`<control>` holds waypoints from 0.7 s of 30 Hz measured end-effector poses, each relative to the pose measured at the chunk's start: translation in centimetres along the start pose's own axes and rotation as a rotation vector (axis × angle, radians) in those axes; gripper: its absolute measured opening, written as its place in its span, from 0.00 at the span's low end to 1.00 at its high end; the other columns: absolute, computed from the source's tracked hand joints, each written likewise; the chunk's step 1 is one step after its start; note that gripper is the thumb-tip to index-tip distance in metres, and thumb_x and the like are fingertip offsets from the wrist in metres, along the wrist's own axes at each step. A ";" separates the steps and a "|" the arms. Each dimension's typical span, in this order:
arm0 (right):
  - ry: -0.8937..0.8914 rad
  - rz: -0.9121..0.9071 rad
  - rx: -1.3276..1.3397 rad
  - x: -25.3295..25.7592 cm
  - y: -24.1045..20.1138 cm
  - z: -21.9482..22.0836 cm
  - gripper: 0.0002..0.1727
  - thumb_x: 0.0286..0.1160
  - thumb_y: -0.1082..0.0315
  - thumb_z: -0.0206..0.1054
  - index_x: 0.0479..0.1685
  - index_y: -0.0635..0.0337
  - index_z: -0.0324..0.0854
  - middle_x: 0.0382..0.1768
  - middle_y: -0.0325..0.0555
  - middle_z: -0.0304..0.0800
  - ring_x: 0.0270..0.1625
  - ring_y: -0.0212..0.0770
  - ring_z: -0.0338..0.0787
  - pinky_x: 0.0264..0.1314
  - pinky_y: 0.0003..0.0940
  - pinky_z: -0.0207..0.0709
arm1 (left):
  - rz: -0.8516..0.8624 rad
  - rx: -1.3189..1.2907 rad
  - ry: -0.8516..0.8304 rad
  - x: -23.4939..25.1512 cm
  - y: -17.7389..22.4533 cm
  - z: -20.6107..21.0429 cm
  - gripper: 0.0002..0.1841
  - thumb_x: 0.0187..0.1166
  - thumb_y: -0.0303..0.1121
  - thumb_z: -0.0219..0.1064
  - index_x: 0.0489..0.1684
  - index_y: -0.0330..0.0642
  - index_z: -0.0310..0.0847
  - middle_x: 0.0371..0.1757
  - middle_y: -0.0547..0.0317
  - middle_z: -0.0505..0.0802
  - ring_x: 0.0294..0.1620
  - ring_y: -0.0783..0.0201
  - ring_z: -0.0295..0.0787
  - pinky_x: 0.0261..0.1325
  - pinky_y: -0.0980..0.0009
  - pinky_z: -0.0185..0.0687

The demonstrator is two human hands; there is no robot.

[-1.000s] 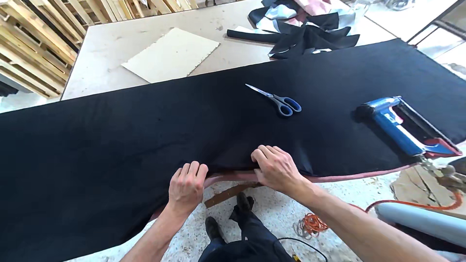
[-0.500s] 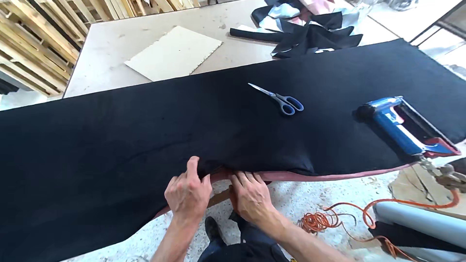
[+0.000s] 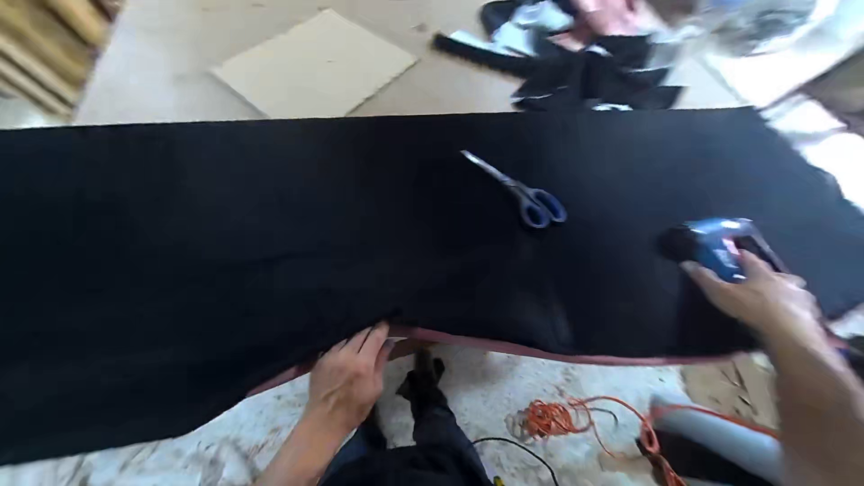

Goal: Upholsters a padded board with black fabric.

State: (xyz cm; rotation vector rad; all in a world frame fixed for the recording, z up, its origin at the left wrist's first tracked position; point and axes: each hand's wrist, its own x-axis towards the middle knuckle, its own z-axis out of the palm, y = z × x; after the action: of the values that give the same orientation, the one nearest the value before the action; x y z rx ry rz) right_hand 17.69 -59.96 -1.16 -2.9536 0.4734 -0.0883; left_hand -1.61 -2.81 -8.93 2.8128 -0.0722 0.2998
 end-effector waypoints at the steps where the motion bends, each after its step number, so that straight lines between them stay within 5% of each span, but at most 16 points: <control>1: -0.041 -0.020 0.006 2.3 2.0 0.7 0.49 0.70 0.34 0.72 0.86 0.55 0.65 0.69 0.90 0.72 0.69 0.92 0.72 0.60 0.93 0.61 | -0.046 -0.083 -0.028 0.4 0.4 -1.4 0.14 0.86 0.39 0.62 0.54 0.45 0.94 0.46 0.53 0.98 0.47 0.55 0.98 0.51 0.57 0.93; 3: -0.128 -0.051 0.042 5.5 4.1 1.4 0.45 0.72 0.48 0.77 0.85 0.62 0.65 0.65 0.87 0.76 0.68 0.87 0.76 0.63 0.88 0.65 | -0.154 -0.197 -0.144 1.0 1.5 -3.6 0.14 0.86 0.38 0.63 0.56 0.44 0.93 0.47 0.50 0.97 0.50 0.52 0.97 0.56 0.54 0.91; 5: -0.227 0.069 0.002 6.3 3.4 0.4 0.35 0.76 0.55 0.75 0.72 0.74 0.72 0.57 0.84 0.81 0.63 0.81 0.82 0.61 0.83 0.70 | -0.281 -0.302 -0.287 1.9 2.0 -5.1 0.16 0.86 0.41 0.63 0.61 0.47 0.92 0.51 0.49 0.97 0.55 0.51 0.95 0.62 0.50 0.88; 7: -0.207 0.205 -0.030 5.5 4.1 -0.3 0.30 0.77 0.49 0.65 0.57 0.72 0.80 0.44 0.75 0.87 0.48 0.70 0.89 0.47 0.75 0.79 | -0.289 -0.368 -0.319 2.5 1.7 -5.6 0.15 0.86 0.41 0.63 0.57 0.47 0.93 0.50 0.51 0.97 0.54 0.53 0.95 0.62 0.49 0.87; 10: -0.219 0.326 0.294 -2.0 3.5 -3.9 0.26 0.86 0.45 0.51 0.53 0.61 0.78 0.24 0.47 0.77 0.19 0.40 0.78 0.21 0.43 0.77 | -0.068 -0.407 -0.169 2.5 0.7 -4.4 0.10 0.85 0.31 0.63 0.48 0.41 0.92 0.42 0.50 0.96 0.47 0.56 0.96 0.54 0.56 0.91; 14: -0.226 0.152 0.697 -19.9 -4.8 -6.3 0.18 0.76 0.57 0.61 0.55 0.61 0.76 0.21 0.37 0.81 0.19 0.34 0.84 0.22 0.36 0.84 | -0.049 -0.530 -0.218 3.5 1.2 -5.0 0.10 0.81 0.24 0.63 0.53 0.38 0.88 0.47 0.47 0.95 0.51 0.54 0.95 0.56 0.56 0.89; 16: -0.253 -0.039 0.788 -27.5 -11.7 -4.7 0.21 0.68 0.67 0.69 0.60 0.65 0.75 0.29 0.33 0.89 0.25 0.31 0.89 0.29 0.32 0.88 | -0.125 -0.575 -0.287 3.7 1.4 -5.3 0.12 0.82 0.25 0.62 0.58 0.39 0.87 0.50 0.46 0.95 0.53 0.53 0.94 0.58 0.53 0.88; 19: -0.267 -0.209 0.884 -34.0 -20.0 -0.9 0.30 0.60 0.65 0.79 0.65 0.59 0.76 0.42 0.36 0.94 0.37 0.34 0.95 0.38 0.35 0.93 | -0.338 -0.519 -0.459 3.9 1.2 -5.2 0.18 0.89 0.41 0.60 0.66 0.42 0.84 0.61 0.46 0.92 0.64 0.53 0.88 0.70 0.52 0.79; 21: -0.308 -0.246 0.828 -34.5 -23.1 1.2 0.25 0.62 0.58 0.79 0.59 0.57 0.81 0.36 0.37 0.94 0.33 0.36 0.95 0.33 0.38 0.93 | -0.255 -0.471 -0.209 3.0 1.5 -3.2 0.22 0.87 0.48 0.60 0.55 0.36 0.88 0.51 0.42 0.94 0.57 0.51 0.93 0.64 0.50 0.85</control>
State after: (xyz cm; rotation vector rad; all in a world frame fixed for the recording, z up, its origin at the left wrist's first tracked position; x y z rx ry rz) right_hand -7.87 -27.20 0.10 -2.1366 0.0043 0.1166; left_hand 0.60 -3.35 -4.88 2.3401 0.1499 -0.0663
